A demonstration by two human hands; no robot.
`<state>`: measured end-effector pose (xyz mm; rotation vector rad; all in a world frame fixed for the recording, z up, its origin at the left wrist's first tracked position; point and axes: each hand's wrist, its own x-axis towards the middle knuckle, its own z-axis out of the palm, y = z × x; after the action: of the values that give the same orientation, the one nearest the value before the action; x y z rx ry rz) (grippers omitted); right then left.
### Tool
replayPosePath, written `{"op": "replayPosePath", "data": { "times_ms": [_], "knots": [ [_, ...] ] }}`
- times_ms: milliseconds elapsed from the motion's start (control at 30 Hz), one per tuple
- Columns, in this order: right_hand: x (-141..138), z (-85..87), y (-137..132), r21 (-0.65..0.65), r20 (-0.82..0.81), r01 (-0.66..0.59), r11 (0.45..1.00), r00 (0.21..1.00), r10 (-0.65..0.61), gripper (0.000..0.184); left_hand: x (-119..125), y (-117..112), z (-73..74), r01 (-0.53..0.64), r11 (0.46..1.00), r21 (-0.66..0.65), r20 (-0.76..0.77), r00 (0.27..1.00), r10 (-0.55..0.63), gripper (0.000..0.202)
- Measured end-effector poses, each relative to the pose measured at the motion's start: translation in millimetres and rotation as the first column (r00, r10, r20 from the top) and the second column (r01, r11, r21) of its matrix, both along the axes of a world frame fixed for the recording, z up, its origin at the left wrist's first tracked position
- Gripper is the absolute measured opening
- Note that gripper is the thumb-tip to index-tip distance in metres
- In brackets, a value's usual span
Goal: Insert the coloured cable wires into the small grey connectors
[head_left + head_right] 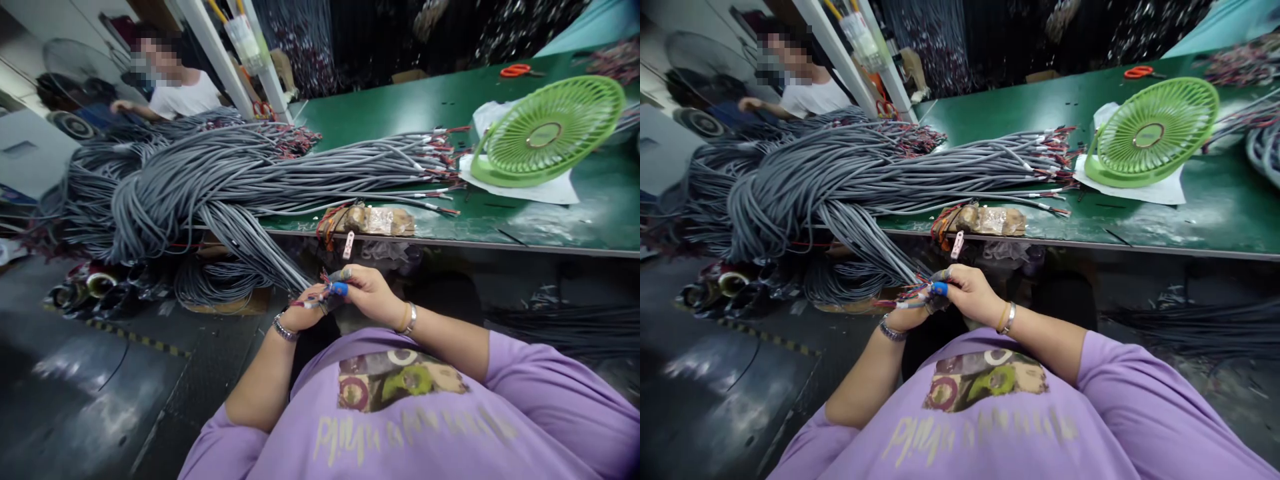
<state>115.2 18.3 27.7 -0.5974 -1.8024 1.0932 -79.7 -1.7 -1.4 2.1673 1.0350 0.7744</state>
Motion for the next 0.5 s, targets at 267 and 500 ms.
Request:
{"op": "replayPosePath", "data": {
  "times_ms": [267, 500],
  "knots": [
    [4.5, -14.1, -3.1, 0.075, 0.02, 0.074, 0.994, 0.997, -0.076, 0.021, 0.2, 5.5, -8.3, 0.007, 0.999, -0.041, 0.01, 1.0, -0.007, 0.031],
    [7.7, -10.8, 6.9, 0.008, 0.183, -0.132, 0.991, 0.975, 0.128, 0.046, -1.6, 2.8, -3.4, 0.082, 0.974, -0.213, 0.047, 0.996, -0.074, 0.028]
  ]
}}
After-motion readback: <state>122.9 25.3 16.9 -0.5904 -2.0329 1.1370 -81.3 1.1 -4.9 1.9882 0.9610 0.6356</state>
